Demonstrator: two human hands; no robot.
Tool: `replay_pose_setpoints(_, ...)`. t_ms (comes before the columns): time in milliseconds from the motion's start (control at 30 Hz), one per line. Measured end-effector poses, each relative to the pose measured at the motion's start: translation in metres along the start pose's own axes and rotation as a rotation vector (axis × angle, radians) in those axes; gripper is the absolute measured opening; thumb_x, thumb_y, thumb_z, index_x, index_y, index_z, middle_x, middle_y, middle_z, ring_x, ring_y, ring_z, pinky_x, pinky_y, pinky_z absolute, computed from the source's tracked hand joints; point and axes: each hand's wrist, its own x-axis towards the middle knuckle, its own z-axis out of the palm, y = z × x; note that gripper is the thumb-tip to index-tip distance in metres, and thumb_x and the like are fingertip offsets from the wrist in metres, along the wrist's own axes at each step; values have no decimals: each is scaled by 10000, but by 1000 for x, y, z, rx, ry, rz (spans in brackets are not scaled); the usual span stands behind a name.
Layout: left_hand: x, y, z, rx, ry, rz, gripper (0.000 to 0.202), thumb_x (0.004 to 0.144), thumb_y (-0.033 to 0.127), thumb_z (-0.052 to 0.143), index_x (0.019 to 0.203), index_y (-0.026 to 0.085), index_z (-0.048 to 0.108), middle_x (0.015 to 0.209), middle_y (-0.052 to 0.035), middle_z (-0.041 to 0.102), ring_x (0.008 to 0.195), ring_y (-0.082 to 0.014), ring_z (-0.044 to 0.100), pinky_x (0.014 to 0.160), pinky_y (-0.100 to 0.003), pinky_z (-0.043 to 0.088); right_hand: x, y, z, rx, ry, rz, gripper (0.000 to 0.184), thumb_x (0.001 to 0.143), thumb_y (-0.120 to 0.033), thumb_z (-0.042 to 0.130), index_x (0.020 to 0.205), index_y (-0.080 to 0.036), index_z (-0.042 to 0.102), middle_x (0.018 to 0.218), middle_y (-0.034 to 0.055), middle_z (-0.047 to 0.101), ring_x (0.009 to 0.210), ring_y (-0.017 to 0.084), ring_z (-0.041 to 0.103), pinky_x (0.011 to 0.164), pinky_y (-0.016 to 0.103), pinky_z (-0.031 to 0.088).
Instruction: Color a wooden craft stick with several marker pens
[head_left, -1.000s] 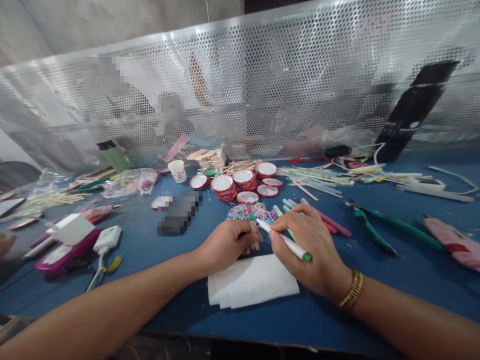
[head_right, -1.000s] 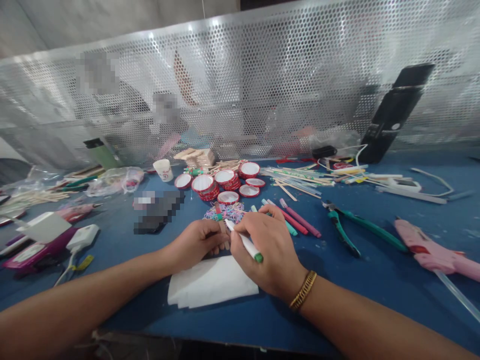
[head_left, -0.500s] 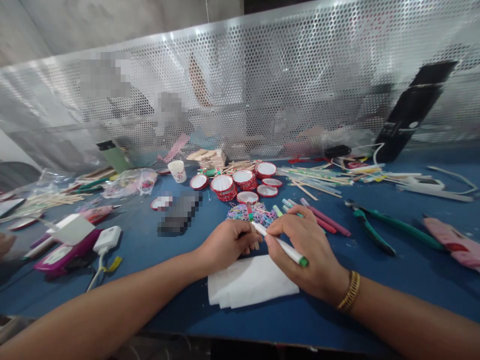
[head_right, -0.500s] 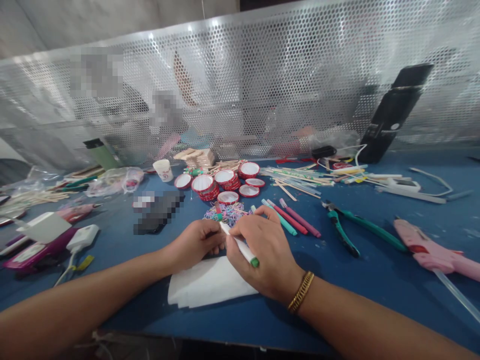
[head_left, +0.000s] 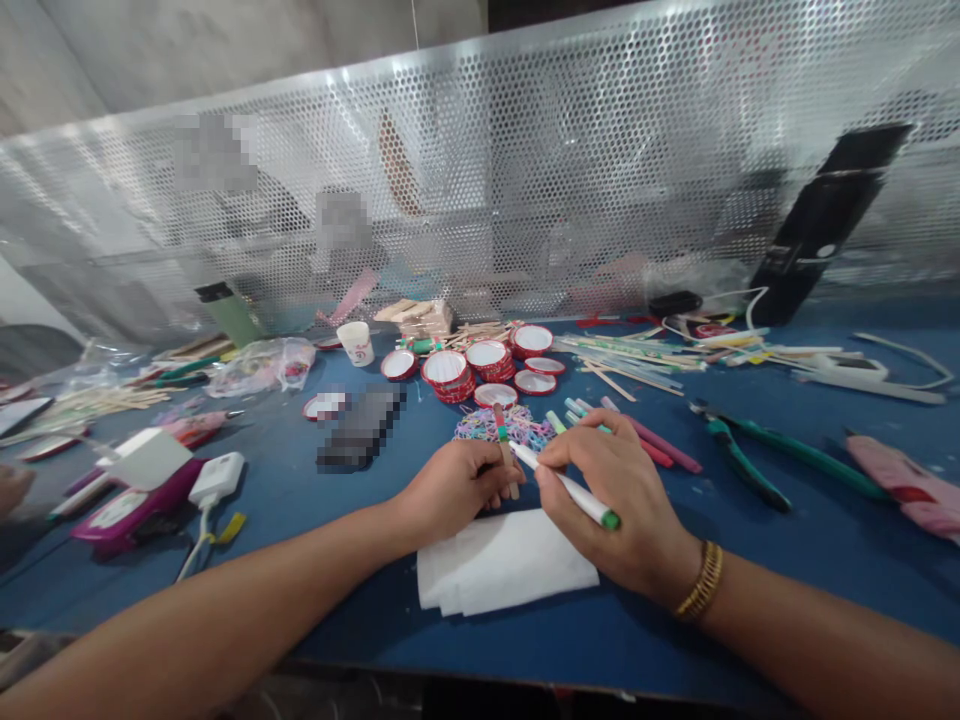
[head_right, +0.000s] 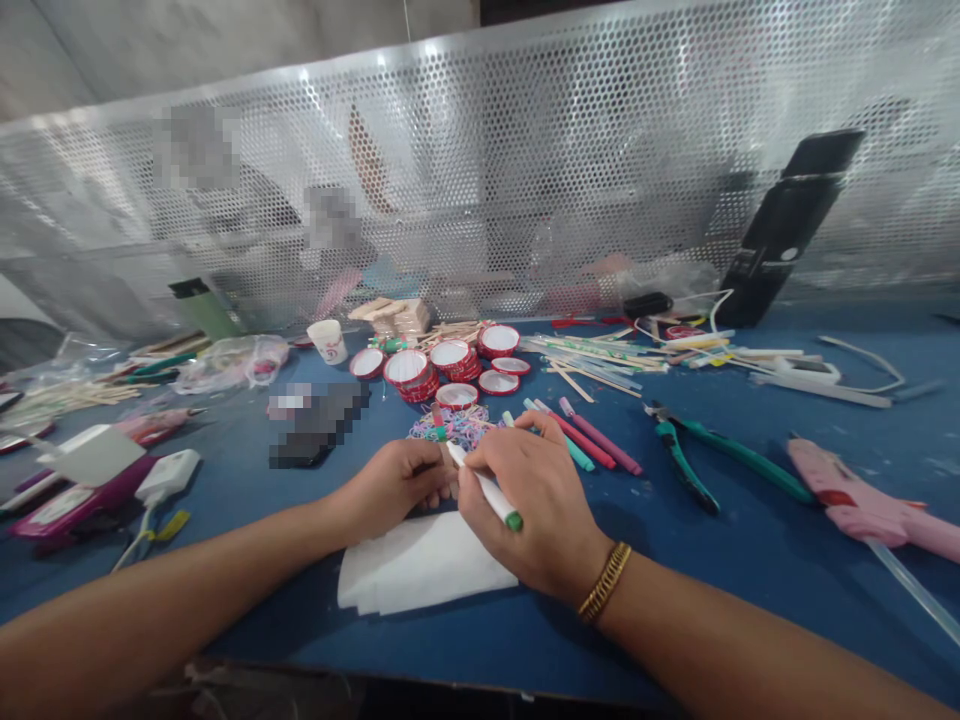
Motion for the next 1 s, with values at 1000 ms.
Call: replay_pose_setpoints(1000,-1,4,1,25,10,-27,223,892,237,495,715,159,606,644,18,590,568,-88,523,544,-190,416,-1,0,-1,8,-1,-4,76,846,-135,532,816,-205,532,709,-16,629,650,146,574,872,417,378)
